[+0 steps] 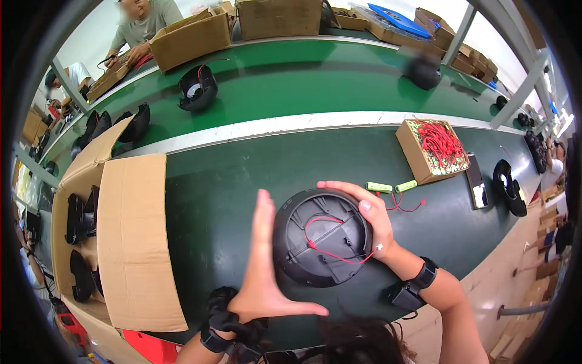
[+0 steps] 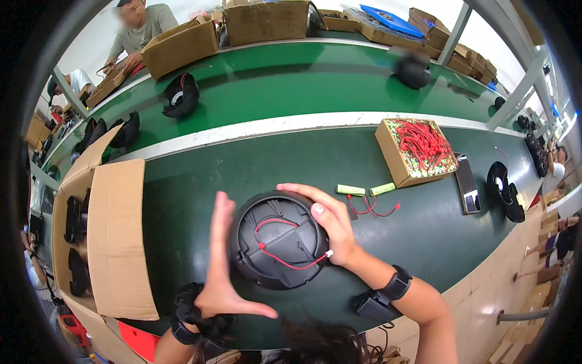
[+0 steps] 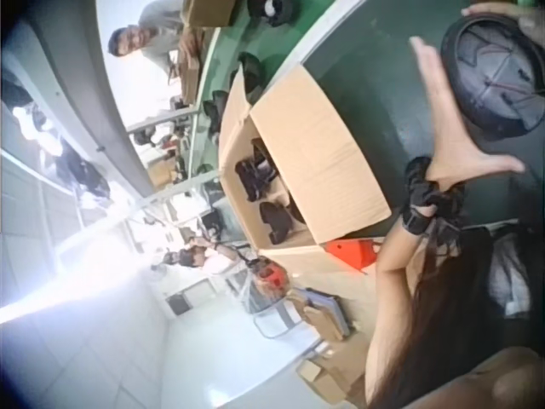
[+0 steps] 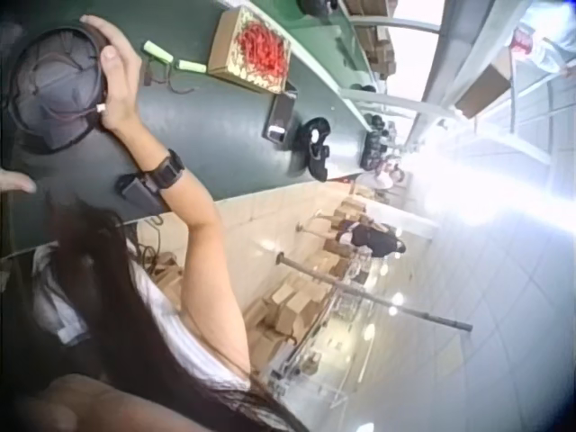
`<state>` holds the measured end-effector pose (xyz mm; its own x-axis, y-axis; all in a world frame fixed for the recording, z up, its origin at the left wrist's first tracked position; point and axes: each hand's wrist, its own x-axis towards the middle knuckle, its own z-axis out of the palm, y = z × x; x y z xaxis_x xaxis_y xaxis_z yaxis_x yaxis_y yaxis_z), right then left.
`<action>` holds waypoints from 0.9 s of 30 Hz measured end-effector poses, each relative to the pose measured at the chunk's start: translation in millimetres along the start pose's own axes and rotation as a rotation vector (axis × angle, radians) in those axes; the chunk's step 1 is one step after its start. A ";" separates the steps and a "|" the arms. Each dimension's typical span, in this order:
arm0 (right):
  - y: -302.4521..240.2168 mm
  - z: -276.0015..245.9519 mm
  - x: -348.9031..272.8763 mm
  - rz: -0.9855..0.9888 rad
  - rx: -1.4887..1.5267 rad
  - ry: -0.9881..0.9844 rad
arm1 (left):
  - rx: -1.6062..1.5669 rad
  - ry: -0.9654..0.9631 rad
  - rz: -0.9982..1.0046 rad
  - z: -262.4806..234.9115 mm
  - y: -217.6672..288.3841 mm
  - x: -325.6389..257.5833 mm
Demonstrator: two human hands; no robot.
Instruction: Manually assembling black plastic housings by inserting rechargeable batteries and connecting internal wiring.
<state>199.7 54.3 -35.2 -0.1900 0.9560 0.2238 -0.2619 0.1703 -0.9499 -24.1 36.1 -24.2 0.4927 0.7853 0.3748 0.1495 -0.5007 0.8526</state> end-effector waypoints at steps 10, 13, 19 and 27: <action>-3.0 4.8 -4.5 -0.012 -0.120 -0.015 | 0.157 0.142 0.075 12.3 -3.7 5.1; -8.7 -3.6 -5.2 -0.085 -0.245 -0.033 | 0.136 0.158 0.102 14.2 -3.5 7.8; -58.2 -2.5 0.8 -0.473 -0.854 -0.175 | 0.162 0.152 0.088 12.9 -2.3 6.4; -84.1 16.0 13.8 -0.331 -0.813 -0.547 | 0.152 0.147 0.098 11.8 -4.7 4.7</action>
<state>204.0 49.3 51.3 -0.6822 0.6269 0.3762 0.3001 0.7093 -0.6378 -12.3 37.8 -30.8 0.3824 0.7695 0.5115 0.2402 -0.6174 0.7491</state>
